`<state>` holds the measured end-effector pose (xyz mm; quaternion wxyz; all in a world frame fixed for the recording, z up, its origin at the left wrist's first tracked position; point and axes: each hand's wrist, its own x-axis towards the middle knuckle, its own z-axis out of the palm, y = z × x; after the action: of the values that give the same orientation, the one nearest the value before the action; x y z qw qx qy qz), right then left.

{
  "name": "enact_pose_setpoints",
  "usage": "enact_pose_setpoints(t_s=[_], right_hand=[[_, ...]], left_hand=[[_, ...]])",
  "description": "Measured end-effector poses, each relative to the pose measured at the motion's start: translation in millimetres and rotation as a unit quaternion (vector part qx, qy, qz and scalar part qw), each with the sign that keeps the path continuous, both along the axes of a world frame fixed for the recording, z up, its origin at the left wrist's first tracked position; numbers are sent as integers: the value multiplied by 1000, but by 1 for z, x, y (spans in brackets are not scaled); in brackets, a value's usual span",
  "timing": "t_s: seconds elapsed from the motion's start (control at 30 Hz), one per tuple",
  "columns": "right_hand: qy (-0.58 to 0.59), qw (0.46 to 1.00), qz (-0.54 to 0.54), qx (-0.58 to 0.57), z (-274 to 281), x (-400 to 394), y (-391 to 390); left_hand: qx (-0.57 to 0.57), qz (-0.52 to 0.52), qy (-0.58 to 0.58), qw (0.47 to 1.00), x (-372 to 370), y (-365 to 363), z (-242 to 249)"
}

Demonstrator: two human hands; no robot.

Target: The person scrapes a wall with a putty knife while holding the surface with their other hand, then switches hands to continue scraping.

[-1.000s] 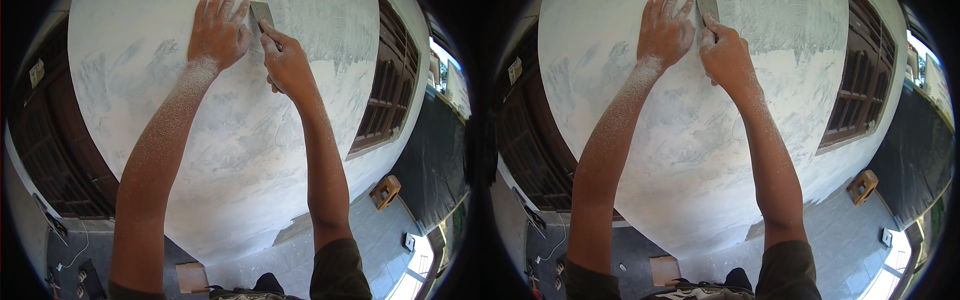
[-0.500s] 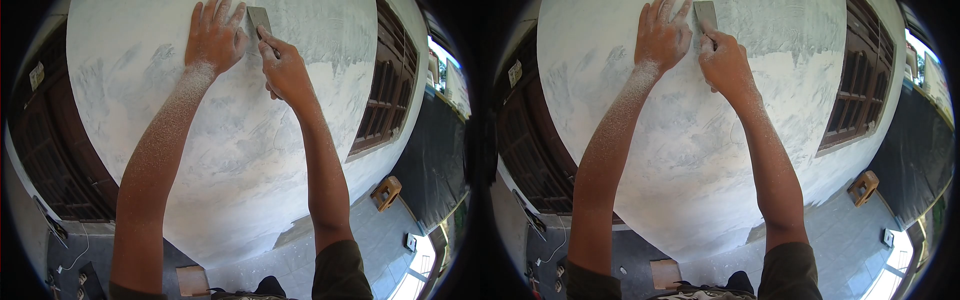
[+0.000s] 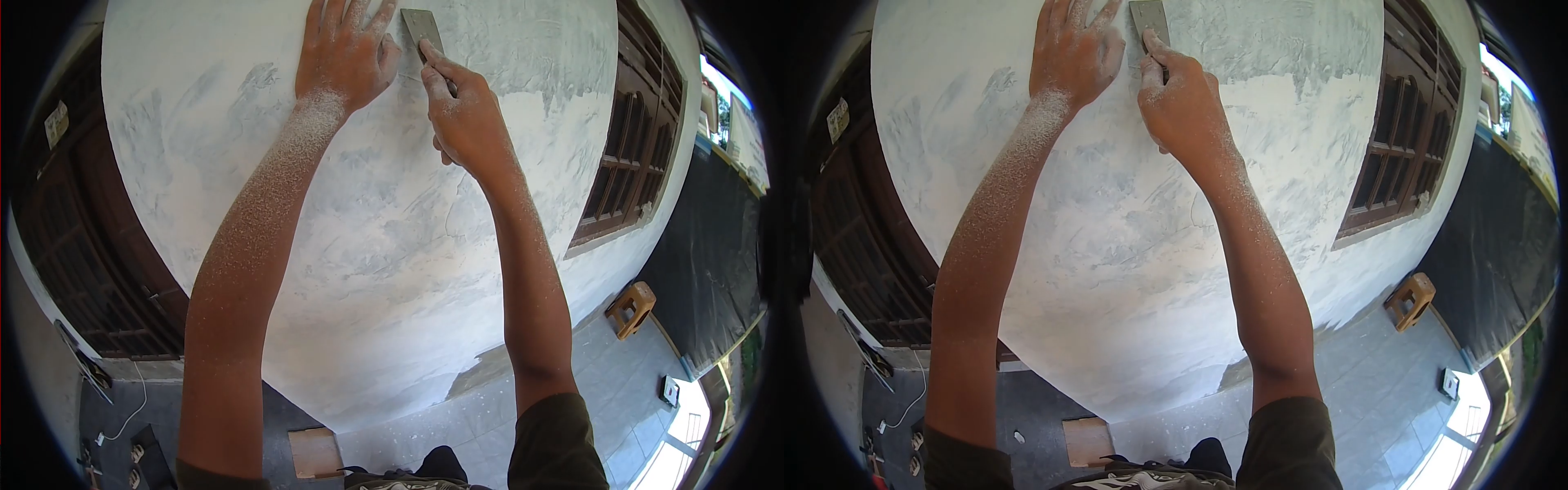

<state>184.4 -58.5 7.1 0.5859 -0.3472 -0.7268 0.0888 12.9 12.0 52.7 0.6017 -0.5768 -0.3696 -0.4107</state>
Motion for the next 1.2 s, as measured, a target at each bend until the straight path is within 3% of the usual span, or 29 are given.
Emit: enact_pose_setpoints(t_s=[0.77, 1.0, 1.2], right_hand=[[-2, 1000, 0, 20, 9, -2, 4], [-3, 998, -5, 58, 1, -3, 8], [13, 999, 21, 24, 15, -3, 0]], left_hand=[[8, -31, 7, 999, -2, 1, 1], [2, -7, 1, 1000, 0, -2, -1], [0, 26, -3, 1000, 0, 1, 0]])
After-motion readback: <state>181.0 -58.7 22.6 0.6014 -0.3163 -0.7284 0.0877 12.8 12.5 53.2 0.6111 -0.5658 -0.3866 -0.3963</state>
